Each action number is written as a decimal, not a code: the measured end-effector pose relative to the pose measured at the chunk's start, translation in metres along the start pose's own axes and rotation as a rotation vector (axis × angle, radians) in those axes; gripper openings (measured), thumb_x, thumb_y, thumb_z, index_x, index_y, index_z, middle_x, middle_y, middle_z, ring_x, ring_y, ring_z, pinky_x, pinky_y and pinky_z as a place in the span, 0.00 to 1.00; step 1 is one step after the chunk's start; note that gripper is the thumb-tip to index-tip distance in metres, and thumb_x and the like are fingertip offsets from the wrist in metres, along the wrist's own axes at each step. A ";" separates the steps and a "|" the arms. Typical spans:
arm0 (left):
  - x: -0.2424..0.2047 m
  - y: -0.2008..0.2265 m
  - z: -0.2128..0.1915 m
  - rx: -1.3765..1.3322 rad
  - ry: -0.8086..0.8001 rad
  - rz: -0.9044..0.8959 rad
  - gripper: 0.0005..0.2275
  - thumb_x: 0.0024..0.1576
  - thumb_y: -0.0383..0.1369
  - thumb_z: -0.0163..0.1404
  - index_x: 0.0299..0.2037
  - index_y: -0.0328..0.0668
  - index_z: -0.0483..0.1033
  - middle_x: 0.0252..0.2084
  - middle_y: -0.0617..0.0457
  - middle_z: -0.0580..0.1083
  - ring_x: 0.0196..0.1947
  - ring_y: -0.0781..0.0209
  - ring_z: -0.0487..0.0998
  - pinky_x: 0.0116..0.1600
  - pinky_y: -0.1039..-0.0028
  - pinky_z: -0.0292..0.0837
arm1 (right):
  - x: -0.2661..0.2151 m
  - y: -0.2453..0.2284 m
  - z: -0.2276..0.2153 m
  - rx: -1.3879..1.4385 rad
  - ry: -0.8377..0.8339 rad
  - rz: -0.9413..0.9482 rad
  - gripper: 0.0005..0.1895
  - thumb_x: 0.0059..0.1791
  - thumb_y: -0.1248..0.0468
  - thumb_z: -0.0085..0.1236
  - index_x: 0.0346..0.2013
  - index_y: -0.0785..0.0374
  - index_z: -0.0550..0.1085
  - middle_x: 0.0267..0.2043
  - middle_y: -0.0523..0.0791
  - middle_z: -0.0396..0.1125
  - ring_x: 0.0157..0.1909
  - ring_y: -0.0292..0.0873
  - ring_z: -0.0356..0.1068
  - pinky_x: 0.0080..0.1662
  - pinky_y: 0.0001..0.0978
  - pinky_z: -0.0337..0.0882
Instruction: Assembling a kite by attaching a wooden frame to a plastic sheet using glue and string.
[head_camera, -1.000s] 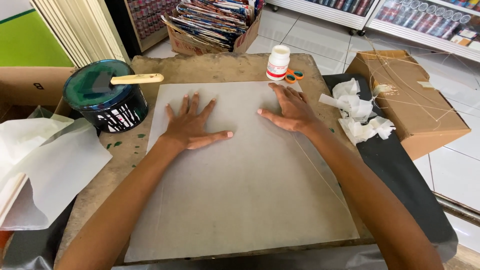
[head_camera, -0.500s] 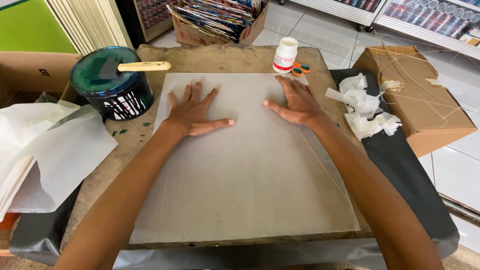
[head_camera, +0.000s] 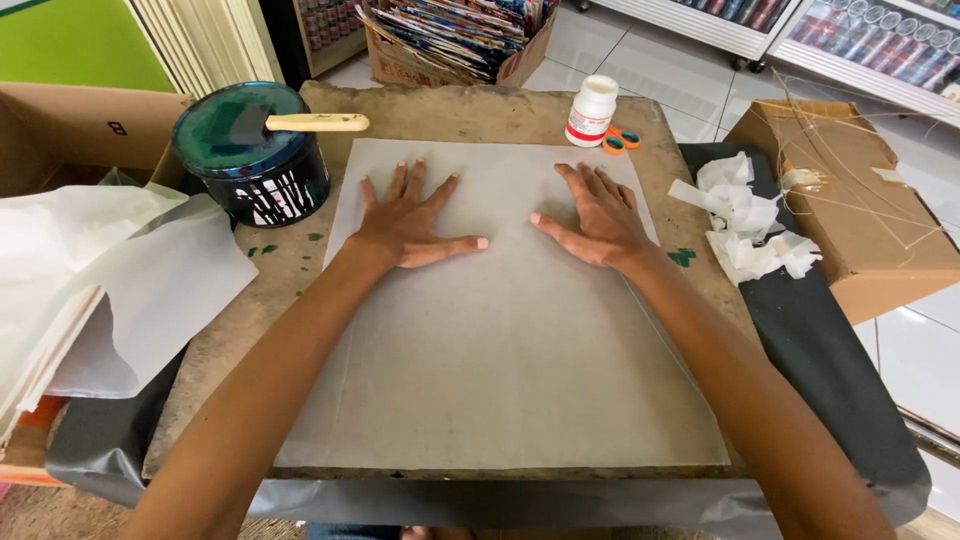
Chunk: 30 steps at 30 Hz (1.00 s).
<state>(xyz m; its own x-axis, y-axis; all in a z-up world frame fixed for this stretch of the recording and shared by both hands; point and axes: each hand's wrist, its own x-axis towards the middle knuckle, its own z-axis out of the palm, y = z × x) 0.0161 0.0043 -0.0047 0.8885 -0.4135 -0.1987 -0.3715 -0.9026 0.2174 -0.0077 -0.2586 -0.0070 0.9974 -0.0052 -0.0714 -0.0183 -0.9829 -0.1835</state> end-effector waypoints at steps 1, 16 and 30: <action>0.000 -0.002 0.000 0.000 0.003 0.002 0.48 0.50 0.76 0.34 0.79 0.65 0.40 0.81 0.42 0.36 0.80 0.42 0.32 0.73 0.33 0.21 | 0.001 0.001 0.001 -0.001 0.003 0.001 0.44 0.52 0.32 0.41 0.77 0.43 0.45 0.80 0.51 0.41 0.81 0.52 0.35 0.75 0.53 0.37; -0.002 -0.028 0.003 0.011 0.035 -0.037 0.44 0.54 0.72 0.33 0.79 0.65 0.40 0.81 0.43 0.37 0.81 0.45 0.34 0.77 0.44 0.27 | 0.001 0.001 0.002 -0.083 -0.041 -0.016 0.42 0.53 0.30 0.33 0.77 0.42 0.44 0.81 0.51 0.37 0.82 0.50 0.32 0.75 0.51 0.36; -0.002 -0.026 0.003 -0.014 0.043 -0.095 0.49 0.49 0.76 0.37 0.79 0.65 0.42 0.81 0.41 0.38 0.81 0.45 0.34 0.79 0.51 0.27 | 0.000 0.004 0.008 -0.099 0.002 -0.019 0.43 0.53 0.29 0.32 0.77 0.42 0.43 0.81 0.50 0.38 0.82 0.52 0.35 0.76 0.51 0.38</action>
<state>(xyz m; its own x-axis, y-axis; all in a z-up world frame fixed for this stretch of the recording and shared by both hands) 0.0228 0.0284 -0.0131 0.9305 -0.3200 -0.1782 -0.2811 -0.9358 0.2125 -0.0080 -0.2615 -0.0156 0.9976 0.0139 -0.0673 0.0080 -0.9962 -0.0869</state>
